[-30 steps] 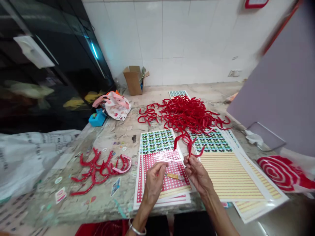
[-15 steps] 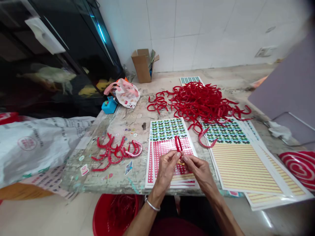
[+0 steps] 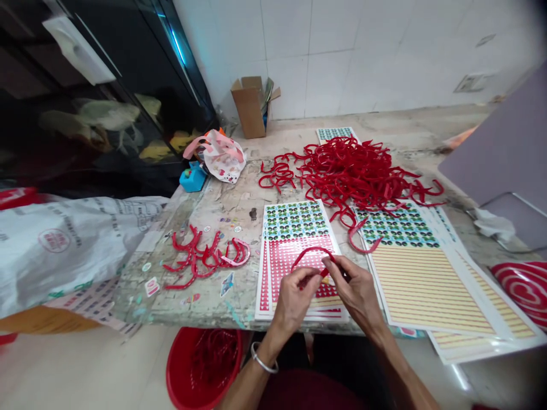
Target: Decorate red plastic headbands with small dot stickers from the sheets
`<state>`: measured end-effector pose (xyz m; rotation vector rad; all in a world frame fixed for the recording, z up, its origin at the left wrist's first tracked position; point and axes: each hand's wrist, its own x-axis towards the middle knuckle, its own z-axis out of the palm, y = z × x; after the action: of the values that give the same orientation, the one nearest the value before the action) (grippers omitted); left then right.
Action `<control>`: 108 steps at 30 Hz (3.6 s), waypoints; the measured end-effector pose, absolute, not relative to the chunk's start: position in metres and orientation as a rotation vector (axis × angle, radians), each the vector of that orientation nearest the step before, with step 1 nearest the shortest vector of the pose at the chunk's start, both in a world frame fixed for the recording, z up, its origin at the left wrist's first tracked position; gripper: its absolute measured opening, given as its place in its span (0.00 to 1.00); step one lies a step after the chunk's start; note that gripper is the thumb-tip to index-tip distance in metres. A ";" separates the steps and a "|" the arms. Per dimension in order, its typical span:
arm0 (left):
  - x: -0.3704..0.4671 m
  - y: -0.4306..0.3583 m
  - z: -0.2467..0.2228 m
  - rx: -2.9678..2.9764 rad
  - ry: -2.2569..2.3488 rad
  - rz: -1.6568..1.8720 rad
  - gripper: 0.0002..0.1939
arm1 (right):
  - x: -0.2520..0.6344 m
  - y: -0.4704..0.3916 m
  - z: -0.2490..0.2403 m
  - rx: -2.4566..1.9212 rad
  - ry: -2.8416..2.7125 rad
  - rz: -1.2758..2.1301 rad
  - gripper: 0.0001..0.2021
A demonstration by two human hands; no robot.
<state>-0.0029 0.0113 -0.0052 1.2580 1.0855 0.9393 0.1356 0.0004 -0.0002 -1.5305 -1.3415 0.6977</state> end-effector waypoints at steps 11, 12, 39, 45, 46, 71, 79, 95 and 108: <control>-0.030 0.010 0.008 0.547 0.739 0.895 0.09 | 0.147 0.000 -0.011 -1.503 -1.205 0.865 0.14; -0.030 0.010 0.010 0.557 0.739 0.878 0.09 | 0.147 0.002 -0.011 -1.487 -1.196 0.884 0.14; -0.082 0.005 -0.049 1.033 1.519 1.263 0.11 | 0.144 -0.013 -0.063 -1.716 -1.874 0.356 0.07; -0.079 -0.005 -0.060 1.166 1.617 1.266 0.11 | 0.155 -0.030 -0.061 -1.912 -1.498 0.231 0.04; -0.077 -0.006 -0.062 1.166 1.626 1.259 0.11 | 0.152 -0.033 -0.061 -1.947 -1.488 0.277 0.04; -0.092 0.032 -0.052 1.083 1.027 0.967 0.12 | 0.072 -0.002 -0.050 -1.270 -2.299 0.549 0.08; -0.100 0.038 -0.057 1.038 0.907 0.889 0.12 | 0.065 0.001 -0.062 -1.295 -2.355 0.565 0.09; -0.099 0.035 -0.060 0.966 0.893 0.920 0.16 | 0.054 0.004 -0.063 -1.276 -2.360 0.222 0.08; -0.096 0.037 -0.056 0.996 0.922 0.947 0.12 | 0.053 0.011 -0.064 -1.178 -2.408 0.335 0.06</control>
<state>-0.0961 0.0366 -0.0555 0.9965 0.9216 0.9467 0.0530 0.0110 -0.0637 -1.1781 -2.4080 0.3348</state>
